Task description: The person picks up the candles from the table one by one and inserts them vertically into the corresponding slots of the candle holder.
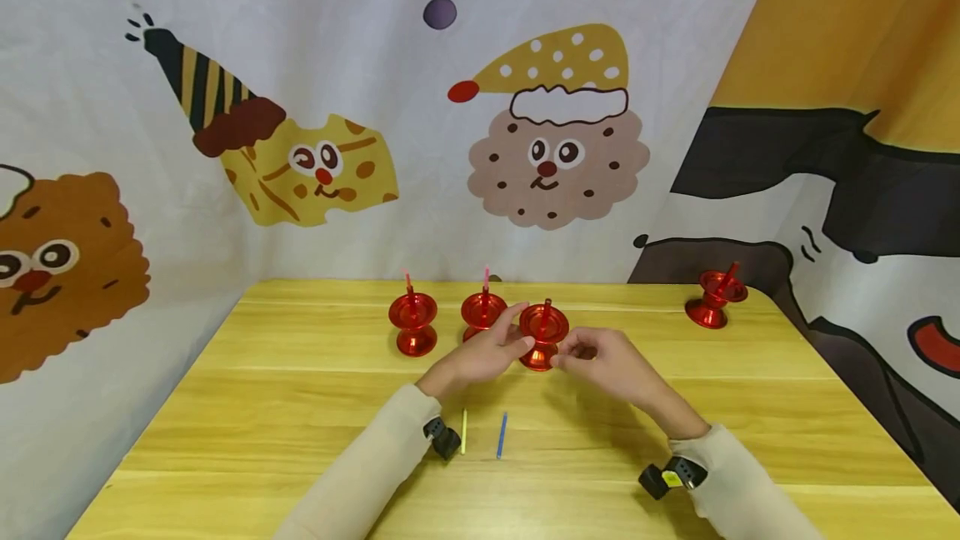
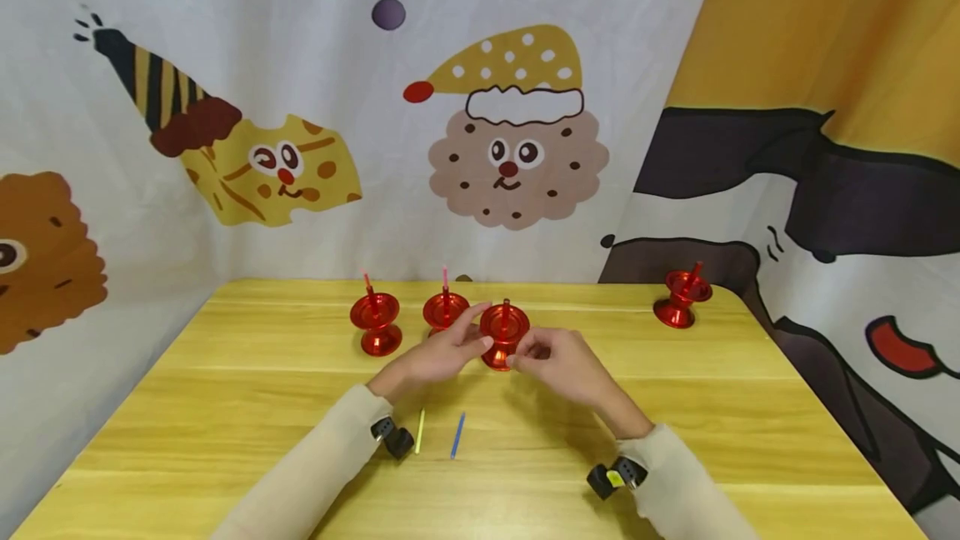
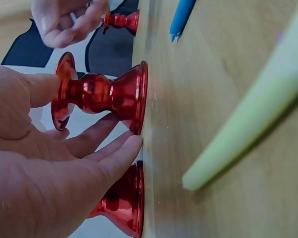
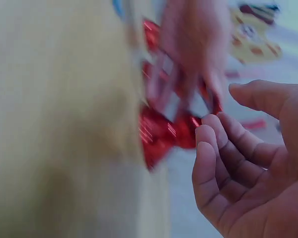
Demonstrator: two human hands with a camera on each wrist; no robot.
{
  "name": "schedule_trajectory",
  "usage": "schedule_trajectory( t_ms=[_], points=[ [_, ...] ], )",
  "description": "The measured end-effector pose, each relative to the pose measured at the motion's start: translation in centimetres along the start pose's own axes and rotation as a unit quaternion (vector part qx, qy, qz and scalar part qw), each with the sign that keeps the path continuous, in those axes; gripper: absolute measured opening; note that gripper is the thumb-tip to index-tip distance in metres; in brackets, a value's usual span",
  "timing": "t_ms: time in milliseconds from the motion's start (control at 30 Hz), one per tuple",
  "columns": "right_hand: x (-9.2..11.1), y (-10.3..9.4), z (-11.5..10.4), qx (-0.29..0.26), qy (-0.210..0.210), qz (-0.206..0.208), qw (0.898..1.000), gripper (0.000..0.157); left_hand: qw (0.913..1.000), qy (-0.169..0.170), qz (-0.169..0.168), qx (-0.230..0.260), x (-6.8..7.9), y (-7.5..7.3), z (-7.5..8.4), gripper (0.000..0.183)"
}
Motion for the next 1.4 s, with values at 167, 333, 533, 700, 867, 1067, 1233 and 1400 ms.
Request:
schedule_trajectory(
  t_ms=[167, 333, 533, 700, 867, 1067, 1233, 1400],
  points=[
    [1.0, 4.0, -2.8, 0.001, -0.049, -0.06, 0.997, 0.012, 1.0, -0.001, 0.003, -0.005, 0.0, -0.1, -0.1, 0.07],
    [1.7, 7.1, -5.2, 0.014, -0.079, -0.108, 0.991, 0.021, 0.9999, 0.013, -0.002, -0.007, -0.1, 0.0, 0.0, 0.07],
    [1.6, 8.4, -6.0, 0.045, -0.071, -0.109, 0.99, 0.033, 0.9998, 0.016, -0.006, -0.002, 0.0, 0.1, 0.1, 0.07],
    [1.4, 8.7, -6.1, 0.097, -0.064, -0.102, 0.988, 0.039, 0.9998, 0.017, -0.002, -0.006, 0.0, 0.1, 0.2, 0.069],
    [1.3, 8.8, -6.3, 0.11, -0.074, -0.109, 0.985, 0.035, 0.9998, 0.018, -0.001, -0.005, 0.1, 0.1, 0.3, 0.069],
    [1.3, 8.7, -5.9, 0.063, -0.08, -0.15, 0.983, 0.028, 0.9998, 0.016, -0.005, 0.003, 0.1, 0.1, 0.3, 0.068],
    [1.2, 8.3, -5.4, 0.039, -0.089, -0.17, 0.981, 0.023, 0.9998, 0.015, -0.006, 0.009, 0.0, 0.1, 0.1, 0.069],
    [1.1, 8.0, -5.3, 0.039, -0.101, -0.178, 0.978, 0.02, 0.9998, 0.013, -0.007, 0.01, 0.0, 0.1, -0.1, 0.069]
  ],
)
Point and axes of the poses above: each hand's wrist, its own x-axis away from the middle knuckle, its own y-axis out of the palm, z = x × y, the point moved 9 cm from there along -x, towards the middle knuckle, and after that the axes turned 11 degrees about x, right-handed, at the moved point
